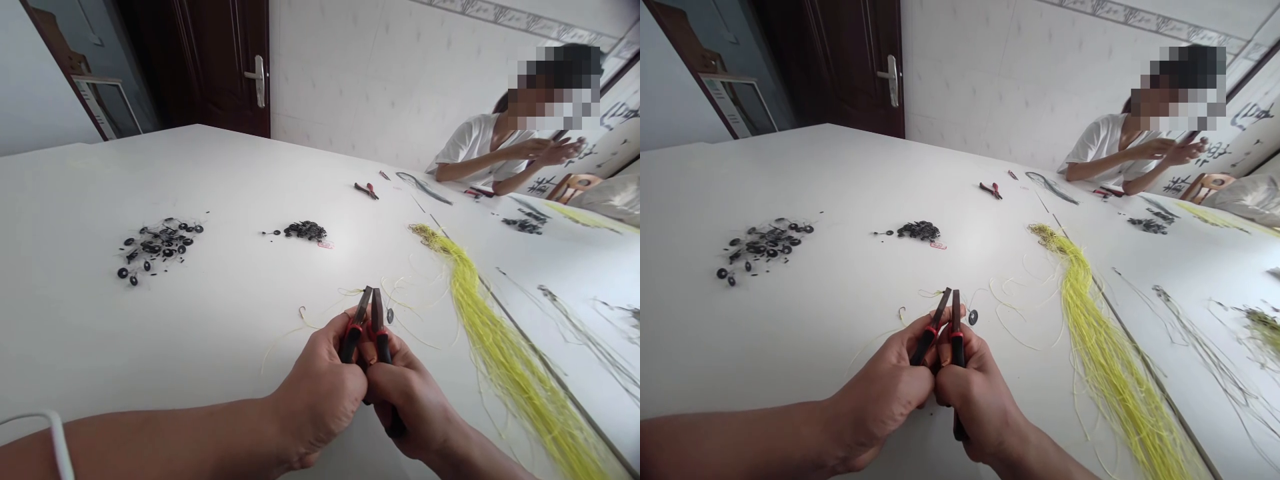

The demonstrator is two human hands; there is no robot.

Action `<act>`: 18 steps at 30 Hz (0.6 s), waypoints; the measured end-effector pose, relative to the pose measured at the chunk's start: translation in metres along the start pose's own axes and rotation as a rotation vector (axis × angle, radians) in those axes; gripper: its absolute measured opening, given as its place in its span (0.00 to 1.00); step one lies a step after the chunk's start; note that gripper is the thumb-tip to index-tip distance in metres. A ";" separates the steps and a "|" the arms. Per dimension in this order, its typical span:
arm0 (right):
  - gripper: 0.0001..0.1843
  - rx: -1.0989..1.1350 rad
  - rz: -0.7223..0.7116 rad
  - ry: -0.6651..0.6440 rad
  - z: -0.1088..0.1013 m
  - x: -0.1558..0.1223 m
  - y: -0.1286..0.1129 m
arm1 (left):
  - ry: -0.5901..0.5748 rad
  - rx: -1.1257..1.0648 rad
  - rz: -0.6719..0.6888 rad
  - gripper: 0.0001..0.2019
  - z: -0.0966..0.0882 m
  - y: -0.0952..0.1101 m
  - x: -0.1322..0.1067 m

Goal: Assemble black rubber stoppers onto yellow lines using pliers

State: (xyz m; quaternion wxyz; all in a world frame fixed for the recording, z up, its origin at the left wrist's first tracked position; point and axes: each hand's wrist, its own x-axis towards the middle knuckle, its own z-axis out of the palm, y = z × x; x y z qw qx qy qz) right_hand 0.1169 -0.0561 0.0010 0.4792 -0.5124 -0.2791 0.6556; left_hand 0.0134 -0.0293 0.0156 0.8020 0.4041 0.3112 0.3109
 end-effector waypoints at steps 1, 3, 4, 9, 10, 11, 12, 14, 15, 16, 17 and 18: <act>0.07 -0.005 -0.004 -0.007 0.000 0.000 -0.001 | 0.000 0.000 0.002 0.26 0.000 0.000 0.000; 0.07 -0.027 -0.028 -0.011 0.000 0.001 -0.003 | -0.012 0.004 0.030 0.26 -0.001 0.000 0.001; 0.07 -0.048 -0.047 -0.015 -0.001 0.001 -0.004 | -0.023 0.011 0.052 0.26 -0.002 0.000 0.002; 0.07 -0.150 -0.138 0.001 -0.003 0.003 -0.007 | -0.066 0.077 0.163 0.28 -0.004 -0.001 0.005; 0.07 -0.147 -0.141 0.006 -0.004 0.003 -0.007 | -0.061 0.085 0.163 0.28 -0.004 -0.002 0.005; 0.07 -0.139 -0.140 0.007 -0.004 0.004 -0.007 | -0.051 0.089 0.153 0.27 -0.005 -0.002 0.006; 0.07 -0.133 -0.134 0.003 -0.005 0.004 -0.006 | -0.040 0.093 0.138 0.26 -0.005 -0.003 0.005; 0.08 -0.128 -0.125 0.000 -0.005 0.005 -0.006 | -0.021 0.100 0.115 0.25 -0.005 -0.003 0.005; 0.08 -0.130 -0.124 -0.004 -0.005 0.005 -0.006 | -0.016 0.102 0.106 0.25 -0.005 -0.003 0.005; 0.07 -0.135 -0.123 -0.006 -0.005 0.005 -0.006 | -0.014 0.102 0.099 0.26 -0.005 -0.003 0.004; 0.07 -0.140 -0.125 -0.008 -0.004 0.005 -0.006 | -0.010 0.101 0.098 0.27 -0.005 -0.003 0.004; 0.07 -0.146 -0.129 -0.010 -0.004 0.005 -0.006 | -0.003 0.098 0.097 0.27 -0.005 -0.002 0.004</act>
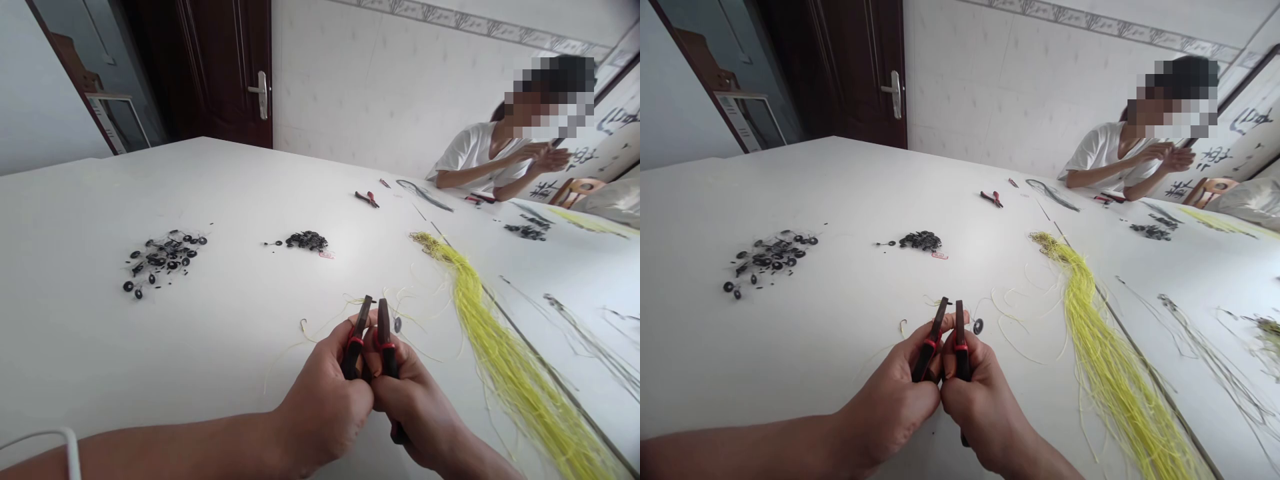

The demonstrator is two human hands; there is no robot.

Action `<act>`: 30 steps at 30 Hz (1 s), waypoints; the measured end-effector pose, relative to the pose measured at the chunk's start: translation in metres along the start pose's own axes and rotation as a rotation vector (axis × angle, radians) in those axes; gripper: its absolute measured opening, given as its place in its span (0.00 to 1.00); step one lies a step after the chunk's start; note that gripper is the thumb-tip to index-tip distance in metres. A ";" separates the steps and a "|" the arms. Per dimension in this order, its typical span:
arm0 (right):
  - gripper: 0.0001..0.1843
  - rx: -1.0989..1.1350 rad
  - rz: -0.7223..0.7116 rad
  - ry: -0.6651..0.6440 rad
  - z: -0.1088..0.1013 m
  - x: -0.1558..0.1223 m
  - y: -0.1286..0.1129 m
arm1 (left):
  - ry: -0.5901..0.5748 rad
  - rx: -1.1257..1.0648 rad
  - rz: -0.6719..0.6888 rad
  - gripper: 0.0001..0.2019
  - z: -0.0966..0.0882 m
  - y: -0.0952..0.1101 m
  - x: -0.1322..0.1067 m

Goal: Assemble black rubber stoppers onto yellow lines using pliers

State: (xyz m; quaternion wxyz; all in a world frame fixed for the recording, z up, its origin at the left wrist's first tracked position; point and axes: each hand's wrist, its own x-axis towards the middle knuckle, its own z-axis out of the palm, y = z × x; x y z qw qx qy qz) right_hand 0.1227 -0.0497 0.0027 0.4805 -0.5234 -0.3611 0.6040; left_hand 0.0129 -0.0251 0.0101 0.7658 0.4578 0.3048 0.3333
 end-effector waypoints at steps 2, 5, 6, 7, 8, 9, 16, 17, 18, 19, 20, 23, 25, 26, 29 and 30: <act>0.07 -0.012 -0.002 0.001 0.001 0.001 0.000 | 0.012 -0.009 -0.006 0.28 0.000 0.000 0.000; 0.07 -0.024 -0.006 0.010 0.001 0.002 0.001 | 0.030 -0.010 -0.022 0.28 -0.001 0.000 0.001; 0.07 -0.027 -0.011 0.011 0.001 0.002 0.001 | 0.035 -0.005 -0.029 0.28 -0.001 0.000 0.001; 0.07 -0.034 -0.017 0.008 0.002 0.003 0.001 | 0.041 -0.001 -0.033 0.28 -0.001 0.000 0.001; 0.07 -0.043 -0.027 0.007 0.002 0.003 0.001 | 0.045 0.002 -0.036 0.27 -0.001 0.000 0.001; 0.07 -0.052 -0.034 0.008 0.002 0.003 0.001 | 0.046 0.004 -0.039 0.27 -0.001 0.000 0.002; 0.07 -0.044 -0.020 -0.007 0.001 0.001 0.001 | 0.045 0.063 -0.033 0.23 -0.002 -0.003 0.003; 0.08 -0.037 -0.019 -0.017 0.000 0.001 0.001 | 0.042 0.071 -0.032 0.22 -0.002 -0.003 0.003; 0.08 -0.031 -0.017 -0.021 -0.001 0.001 0.001 | 0.036 0.075 -0.032 0.21 -0.003 -0.004 0.002; 0.08 -0.027 -0.013 -0.020 -0.002 0.001 0.002 | 0.030 0.079 -0.033 0.21 -0.003 -0.005 0.002; 0.08 -0.027 -0.009 -0.015 -0.002 0.001 0.002 | 0.024 0.084 -0.034 0.21 -0.004 -0.005 0.002; 0.08 -0.036 -0.018 -0.015 -0.003 0.002 0.002 | 0.012 0.114 -0.031 0.20 -0.005 -0.005 0.001; 0.08 -0.046 -0.022 -0.030 -0.003 0.003 0.002 | 0.007 0.140 -0.035 0.20 -0.006 -0.005 0.002; 0.08 -0.050 -0.021 -0.036 -0.003 0.003 0.003 | 0.007 0.151 -0.036 0.20 -0.006 -0.004 0.002; 0.07 -0.057 -0.013 -0.029 -0.002 0.004 0.003 | 0.013 0.165 -0.040 0.21 -0.008 -0.003 0.003; 0.07 -0.057 -0.012 -0.024 -0.002 0.005 0.003 | 0.013 0.162 -0.045 0.23 -0.008 -0.003 0.003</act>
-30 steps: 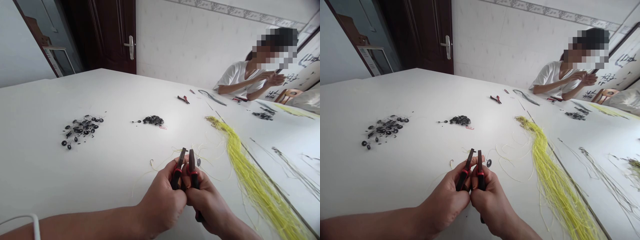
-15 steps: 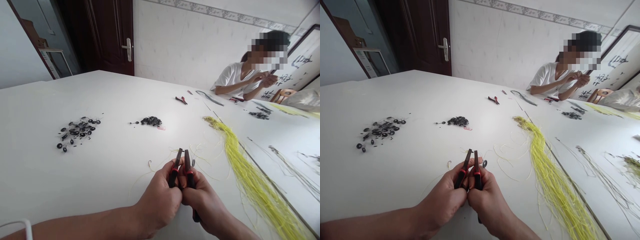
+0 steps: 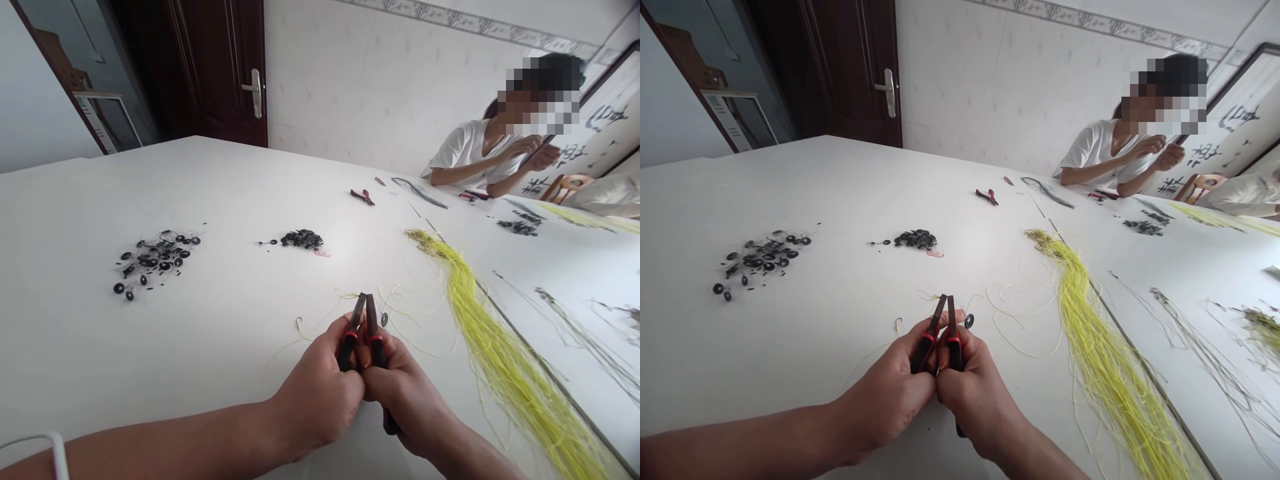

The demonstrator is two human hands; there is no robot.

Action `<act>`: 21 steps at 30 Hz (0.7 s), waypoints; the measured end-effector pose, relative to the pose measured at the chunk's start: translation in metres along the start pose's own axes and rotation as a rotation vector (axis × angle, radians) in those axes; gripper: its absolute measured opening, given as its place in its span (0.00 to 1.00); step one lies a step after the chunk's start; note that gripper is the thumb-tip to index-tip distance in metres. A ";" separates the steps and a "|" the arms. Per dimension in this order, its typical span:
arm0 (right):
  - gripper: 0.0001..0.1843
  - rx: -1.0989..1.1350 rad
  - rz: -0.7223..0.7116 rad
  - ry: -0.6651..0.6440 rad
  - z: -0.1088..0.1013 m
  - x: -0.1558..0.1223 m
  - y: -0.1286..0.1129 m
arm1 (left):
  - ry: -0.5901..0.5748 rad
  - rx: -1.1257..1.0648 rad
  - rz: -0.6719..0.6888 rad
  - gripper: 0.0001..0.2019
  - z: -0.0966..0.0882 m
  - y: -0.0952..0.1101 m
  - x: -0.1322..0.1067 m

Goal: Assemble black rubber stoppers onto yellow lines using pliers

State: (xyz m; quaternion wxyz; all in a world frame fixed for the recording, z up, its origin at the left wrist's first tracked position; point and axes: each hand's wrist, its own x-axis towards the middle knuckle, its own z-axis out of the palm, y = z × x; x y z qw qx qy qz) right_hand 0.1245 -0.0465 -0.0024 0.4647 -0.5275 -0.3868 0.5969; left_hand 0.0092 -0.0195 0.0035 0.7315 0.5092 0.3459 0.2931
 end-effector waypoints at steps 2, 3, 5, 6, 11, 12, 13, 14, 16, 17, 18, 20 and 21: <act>0.08 0.003 0.002 0.006 0.000 0.001 0.000 | -0.010 -0.009 -0.015 0.26 -0.001 0.000 0.001; 0.08 0.005 0.005 0.007 0.000 0.001 0.000 | -0.016 -0.013 -0.025 0.28 -0.002 0.001 0.002; 0.09 0.014 0.009 0.005 0.000 0.001 0.000 | -0.028 -0.025 -0.041 0.30 -0.003 0.001 0.003; 0.08 0.022 0.013 0.005 0.000 0.000 0.000 | -0.035 -0.037 -0.047 0.31 -0.002 0.002 0.003; 0.08 0.076 0.060 0.014 0.001 -0.003 -0.001 | -0.045 -0.128 -0.063 0.33 0.002 0.005 0.003; 0.08 0.086 0.066 0.011 0.002 -0.004 -0.001 | -0.040 -0.142 -0.069 0.33 0.003 0.005 0.002; 0.08 0.098 0.070 0.006 0.002 -0.004 -0.001 | -0.032 -0.153 -0.076 0.33 0.004 0.006 0.002; 0.08 0.109 0.073 0.000 0.002 -0.005 0.000 | -0.025 -0.163 -0.084 0.33 0.005 0.006 0.002; 0.08 0.122 0.081 -0.009 0.002 -0.005 0.000 | -0.011 -0.178 -0.097 0.33 0.006 0.007 0.000; 0.08 0.124 0.087 -0.006 0.002 -0.005 0.000 | -0.009 -0.184 -0.104 0.33 0.007 0.008 -0.001; 0.08 0.123 0.098 -0.001 0.002 -0.005 0.001 | -0.008 -0.191 -0.108 0.32 0.007 0.008 -0.001; 0.08 0.126 0.110 0.014 0.003 -0.006 0.001 | -0.020 -0.203 -0.115 0.32 0.008 0.009 -0.003; 0.08 0.134 0.112 0.019 0.003 -0.006 0.001 | -0.027 -0.205 -0.116 0.31 0.008 0.009 -0.003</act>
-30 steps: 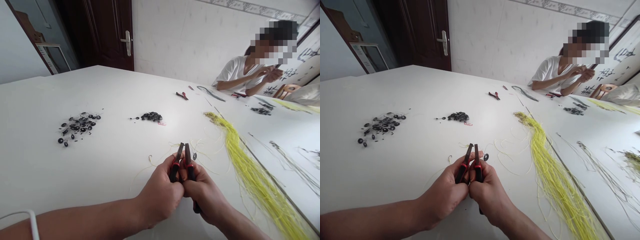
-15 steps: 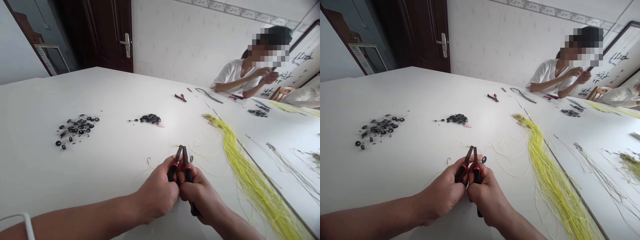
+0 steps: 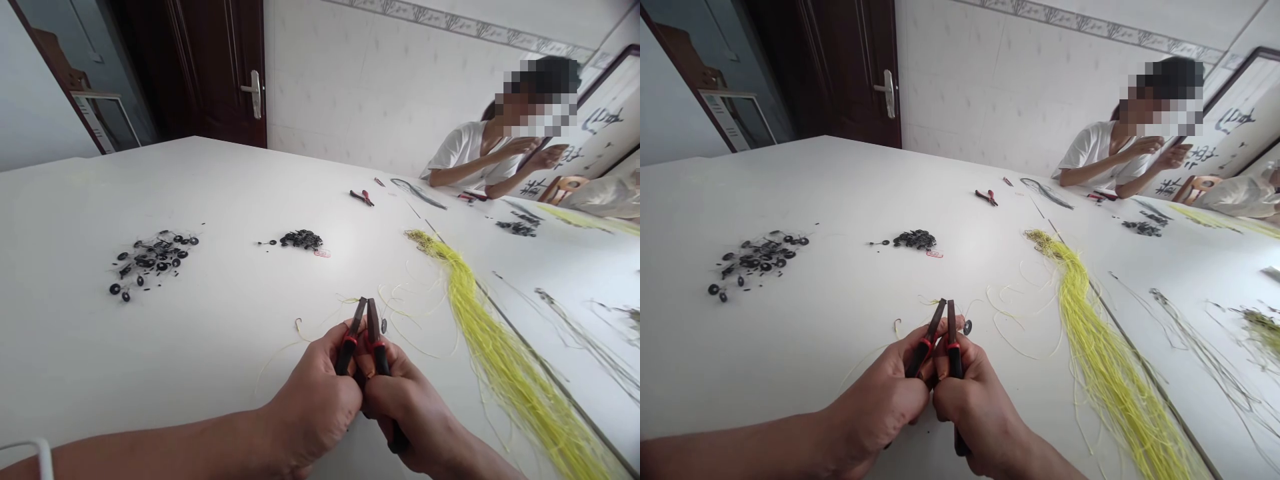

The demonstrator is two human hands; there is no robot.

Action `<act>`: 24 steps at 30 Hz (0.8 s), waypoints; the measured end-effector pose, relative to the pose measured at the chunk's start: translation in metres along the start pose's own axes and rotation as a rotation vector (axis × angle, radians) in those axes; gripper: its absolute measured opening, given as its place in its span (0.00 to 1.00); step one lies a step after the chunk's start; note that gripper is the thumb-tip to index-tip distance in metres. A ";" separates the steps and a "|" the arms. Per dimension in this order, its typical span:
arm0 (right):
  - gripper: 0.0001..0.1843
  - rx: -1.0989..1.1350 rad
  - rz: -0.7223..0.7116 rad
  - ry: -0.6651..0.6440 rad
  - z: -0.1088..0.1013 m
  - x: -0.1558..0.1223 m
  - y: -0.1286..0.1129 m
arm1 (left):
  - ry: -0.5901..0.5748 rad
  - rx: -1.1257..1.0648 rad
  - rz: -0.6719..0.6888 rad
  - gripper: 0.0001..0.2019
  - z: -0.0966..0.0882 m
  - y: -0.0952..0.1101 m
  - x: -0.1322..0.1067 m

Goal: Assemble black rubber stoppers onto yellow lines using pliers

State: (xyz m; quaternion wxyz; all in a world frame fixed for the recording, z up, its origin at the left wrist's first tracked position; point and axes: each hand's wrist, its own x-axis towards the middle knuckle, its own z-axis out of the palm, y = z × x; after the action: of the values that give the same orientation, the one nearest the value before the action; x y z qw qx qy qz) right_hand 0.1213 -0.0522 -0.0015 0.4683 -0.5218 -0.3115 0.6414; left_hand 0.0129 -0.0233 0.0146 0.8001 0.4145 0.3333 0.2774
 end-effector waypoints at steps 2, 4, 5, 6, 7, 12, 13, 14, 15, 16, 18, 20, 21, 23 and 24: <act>0.07 0.007 -0.009 0.012 0.001 0.000 0.000 | -0.010 0.015 0.021 0.31 -0.001 -0.001 0.001; 0.07 -0.015 -0.044 0.016 0.001 0.000 0.000 | -0.019 0.063 0.068 0.30 -0.003 -0.003 0.002; 0.07 -0.033 -0.069 0.018 0.001 0.000 -0.001 | -0.023 0.096 0.097 0.30 -0.005 -0.005 0.002; 0.07 -0.049 -0.095 0.018 0.001 0.000 -0.002 | -0.028 0.131 0.123 0.31 -0.006 -0.006 0.003; 0.06 -0.060 -0.117 0.017 0.001 0.000 -0.003 | -0.031 0.169 0.143 0.31 -0.007 -0.007 0.003; 0.06 -0.121 -0.127 0.034 0.001 -0.001 -0.006 | -0.034 0.272 0.175 0.30 -0.009 -0.009 0.002; 0.06 -0.139 -0.125 0.042 0.002 -0.001 -0.006 | -0.037 0.277 0.168 0.29 -0.009 -0.009 0.002; 0.06 -0.155 -0.120 0.051 0.002 -0.001 -0.006 | -0.038 0.280 0.159 0.28 -0.009 -0.009 0.003; 0.06 -0.167 -0.113 0.058 0.002 0.000 -0.006 | -0.038 0.282 0.154 0.27 -0.009 -0.009 0.003; 0.06 -0.170 -0.112 0.061 0.001 0.000 -0.005 | -0.037 0.283 0.152 0.26 -0.009 -0.009 0.004; 0.07 -0.159 -0.123 0.047 0.000 0.002 -0.003 | -0.029 0.277 0.154 0.24 -0.010 -0.010 0.006; 0.07 -0.141 -0.138 0.013 -0.001 0.005 -0.001 | -0.019 0.265 0.153 0.23 -0.011 -0.011 0.007; 0.07 -0.133 -0.143 -0.002 -0.002 0.006 -0.001 | -0.016 0.262 0.149 0.22 -0.012 -0.011 0.007; 0.08 -0.118 -0.143 -0.025 -0.001 0.009 0.000 | -0.009 0.256 0.142 0.21 -0.013 -0.011 0.008; 0.08 -0.106 -0.140 -0.028 -0.001 0.009 0.001 | -0.006 0.251 0.137 0.21 -0.013 -0.011 0.008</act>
State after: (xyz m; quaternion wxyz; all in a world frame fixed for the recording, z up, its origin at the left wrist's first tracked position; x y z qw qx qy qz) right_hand 0.1219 -0.0439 -0.0057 0.4794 -0.5138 -0.3874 0.5968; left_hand 0.0099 -0.0168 -0.0027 0.7222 0.5340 0.3337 0.2862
